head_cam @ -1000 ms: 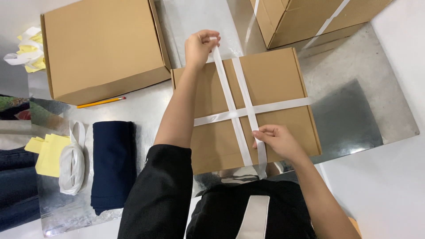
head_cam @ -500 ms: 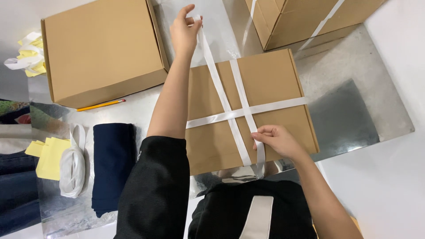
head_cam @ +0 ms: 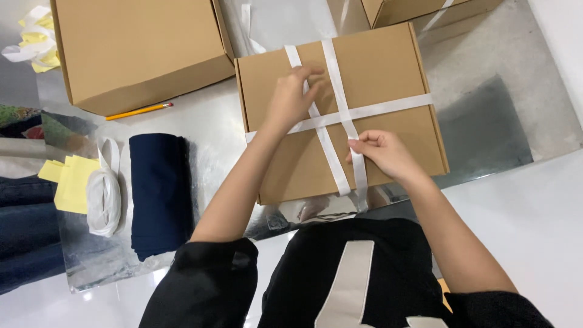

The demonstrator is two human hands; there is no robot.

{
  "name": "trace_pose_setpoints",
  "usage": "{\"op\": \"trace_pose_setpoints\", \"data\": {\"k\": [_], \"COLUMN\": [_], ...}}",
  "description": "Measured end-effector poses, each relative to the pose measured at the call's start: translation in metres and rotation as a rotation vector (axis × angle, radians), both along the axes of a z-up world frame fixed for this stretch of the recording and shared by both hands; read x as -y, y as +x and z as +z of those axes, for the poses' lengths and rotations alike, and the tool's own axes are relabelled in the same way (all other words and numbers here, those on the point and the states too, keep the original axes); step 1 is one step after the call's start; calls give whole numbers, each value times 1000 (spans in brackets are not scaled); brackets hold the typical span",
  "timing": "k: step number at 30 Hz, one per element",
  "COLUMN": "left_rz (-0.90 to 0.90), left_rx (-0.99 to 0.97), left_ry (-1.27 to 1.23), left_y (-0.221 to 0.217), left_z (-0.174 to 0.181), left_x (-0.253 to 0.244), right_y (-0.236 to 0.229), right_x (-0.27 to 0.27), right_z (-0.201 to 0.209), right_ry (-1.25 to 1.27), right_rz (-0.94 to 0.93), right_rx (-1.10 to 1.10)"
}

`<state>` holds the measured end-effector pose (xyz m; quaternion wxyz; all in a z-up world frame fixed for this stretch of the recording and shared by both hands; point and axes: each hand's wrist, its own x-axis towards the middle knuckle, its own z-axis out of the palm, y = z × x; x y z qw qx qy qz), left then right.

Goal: The person ties a white ribbon around a cardboard box, forming a bow. They then pick up a yellow sticky note and a pencil, write on the note, and place it on the box before stacking it on top of other boxes.

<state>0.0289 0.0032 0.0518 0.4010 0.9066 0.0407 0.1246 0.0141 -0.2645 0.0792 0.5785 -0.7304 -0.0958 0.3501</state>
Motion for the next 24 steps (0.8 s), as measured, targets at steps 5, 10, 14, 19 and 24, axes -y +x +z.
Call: {"op": "trace_pose_setpoints", "data": {"k": [5,10,14,19,24], "left_rz": [-39,-79,27,143,341], "left_rx": [28,139,88,53,-183], "left_ry": [-13,-85,-167,-282,-770], "left_y": [-72,-122,-134,-120,-91], "left_z": [-7,-8,-21,-37,-29], "left_x": [36,72,92,109,121], "right_y": [-4,-6,-12,-15,-22], "right_x": [-3,-3,-1,1,7], "right_z": [-1,6,4,-5,10], "right_ry": [-4,-12,-3,20,-48], "right_rz": [-30,-23,-16,5,123], "right_rx": [-10,13,37,86,133]}}
